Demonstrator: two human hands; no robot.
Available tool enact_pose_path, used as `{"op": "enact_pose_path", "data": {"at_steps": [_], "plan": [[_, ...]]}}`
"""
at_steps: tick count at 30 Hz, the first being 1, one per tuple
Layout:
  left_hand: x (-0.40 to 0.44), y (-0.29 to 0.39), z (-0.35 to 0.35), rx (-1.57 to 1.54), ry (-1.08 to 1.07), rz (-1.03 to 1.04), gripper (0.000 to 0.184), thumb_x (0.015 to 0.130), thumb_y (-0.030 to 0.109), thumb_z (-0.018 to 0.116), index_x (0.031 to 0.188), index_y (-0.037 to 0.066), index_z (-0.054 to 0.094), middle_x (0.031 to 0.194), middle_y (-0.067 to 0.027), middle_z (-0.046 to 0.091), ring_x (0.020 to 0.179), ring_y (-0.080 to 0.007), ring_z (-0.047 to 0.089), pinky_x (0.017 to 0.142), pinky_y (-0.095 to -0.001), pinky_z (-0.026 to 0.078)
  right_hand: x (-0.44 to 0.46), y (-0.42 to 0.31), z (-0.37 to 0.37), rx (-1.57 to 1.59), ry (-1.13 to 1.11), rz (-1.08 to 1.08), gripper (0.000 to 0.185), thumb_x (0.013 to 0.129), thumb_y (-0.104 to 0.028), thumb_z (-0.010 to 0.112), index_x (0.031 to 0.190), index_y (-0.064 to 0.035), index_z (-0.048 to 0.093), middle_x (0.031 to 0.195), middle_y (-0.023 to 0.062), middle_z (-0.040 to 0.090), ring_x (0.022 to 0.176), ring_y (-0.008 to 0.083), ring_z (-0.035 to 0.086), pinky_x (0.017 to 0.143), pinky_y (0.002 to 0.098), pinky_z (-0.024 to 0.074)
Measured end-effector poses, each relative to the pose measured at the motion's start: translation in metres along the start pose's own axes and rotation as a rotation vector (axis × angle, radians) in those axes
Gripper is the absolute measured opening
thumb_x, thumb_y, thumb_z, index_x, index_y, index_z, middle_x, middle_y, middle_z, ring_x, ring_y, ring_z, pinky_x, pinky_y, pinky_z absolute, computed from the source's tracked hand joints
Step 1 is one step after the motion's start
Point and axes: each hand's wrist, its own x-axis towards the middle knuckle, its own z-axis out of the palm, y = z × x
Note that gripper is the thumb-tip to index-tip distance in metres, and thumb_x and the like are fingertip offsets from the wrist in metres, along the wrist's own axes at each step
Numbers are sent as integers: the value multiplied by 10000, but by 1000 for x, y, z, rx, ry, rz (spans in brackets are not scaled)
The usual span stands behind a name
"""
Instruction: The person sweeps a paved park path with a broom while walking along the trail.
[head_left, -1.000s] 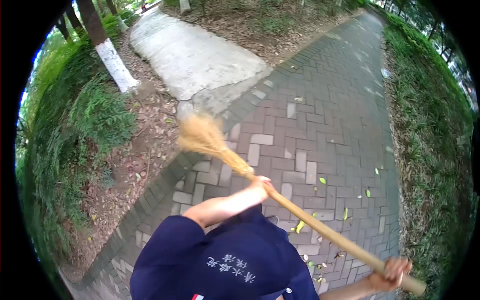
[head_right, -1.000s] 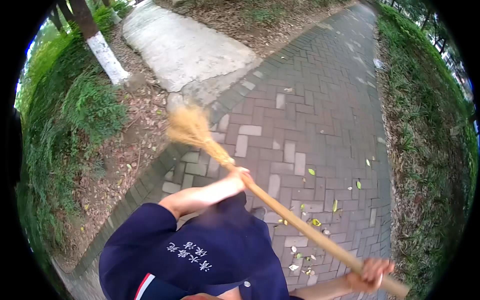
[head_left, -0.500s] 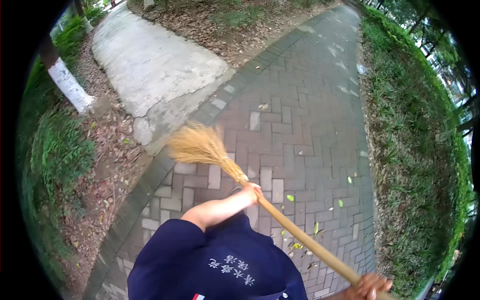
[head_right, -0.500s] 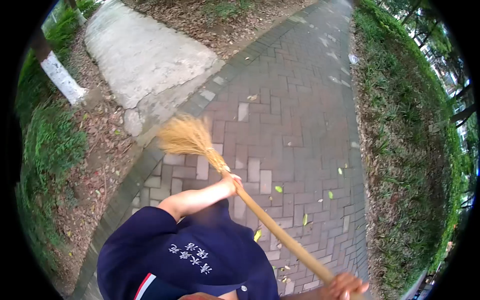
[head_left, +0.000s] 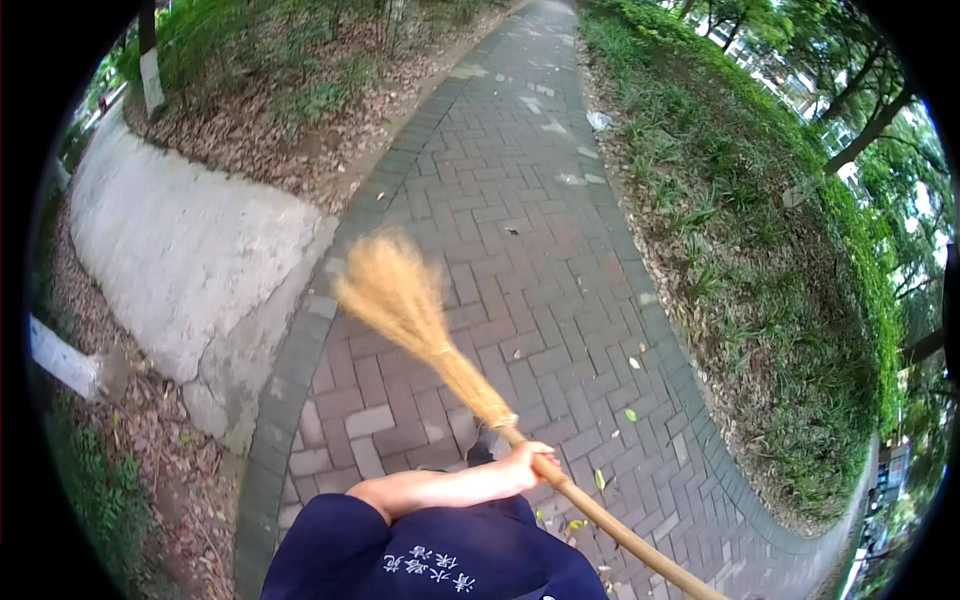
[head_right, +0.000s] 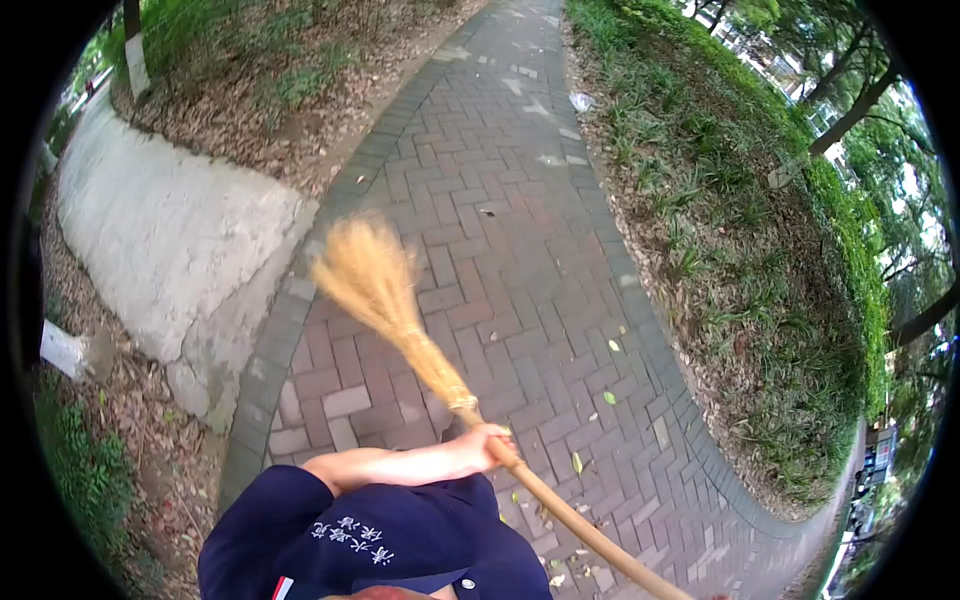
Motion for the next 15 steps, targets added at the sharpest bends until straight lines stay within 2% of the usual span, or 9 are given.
{"op": "enact_pose_path", "data": {"at_steps": [2,4,6,9,10,11,12,13,15], "plan": [[30,63,-10,-117,68,95,163,741,33,553,810,12,408,743,-104,448,691,-241,494,687,-402,460,-11,86,-26,-76,295,16,89,826,-102,484,894,-46,470,560,21,393,455,132,398,455,249,381],[43,119,-7,-238,131,206,171,706,27,549,758,30,386,684,-90,422,609,-226,456,606,-360,445,9,170,-110,82,361,204,199,722,-13,569,895,-18,471,574,-28,365,420,60,346,347,176,325],[46,170,13,-370,218,353,181,677,12,546,709,50,372,608,-64,405,523,-211,428,537,-322,435,32,280,-81,93,387,392,178,741,-16,539,911,-16,488,593,-39,342,441,53,322,364,180,307],[52,250,32,-600,266,462,177,673,24,537,652,75,369,529,-29,371,486,-190,420,529,-315,428,71,439,-44,317,186,598,202,715,9,535,912,-19,504,582,-33,356,424,50,311,365,188,310],[52,270,37,-546,332,527,176,690,48,534,630,82,372,523,-31,383,486,-190,427,529,-321,428,84,486,-16,406,127,626,265,704,14,523,966,-16,543,556,-39,404,417,50,387,324,172,359],[52,294,41,-487,393,594,185,707,72,531,607,90,376,517,-34,395,487,-189,435,528,-326,428,96,528,10,479,62,677,242,714,12,522,954,-10,531,548,-35,369,410,56,356,346,185,333],[70,335,18,-459,327,648,193,724,90,518,591,96,379,517,-38,412,481,-195,439,530,-334,428,104,565,35,552,-3,737,219,724,11,522,942,-5,519,540,-30,334,404,63,324,367,197,307],[84,357,-11,-449,278,705,208,741,109,505,574,102,381,518,-43,430,476,-200,442,531,-341,428,110,594,65,558,-22,785,215,735,1,516,949,-15,514,542,-18,340,407,71,325,389,215,321],[72,388,9,-375,343,761,208,765,113,483,580,102,391,521,-42,448,476,-205,442,524,-350,428,115,641,105,620,-129,847,228,746,-20,525,972,-23,500,540,-3,348,420,81,337,428,232,349]]}}
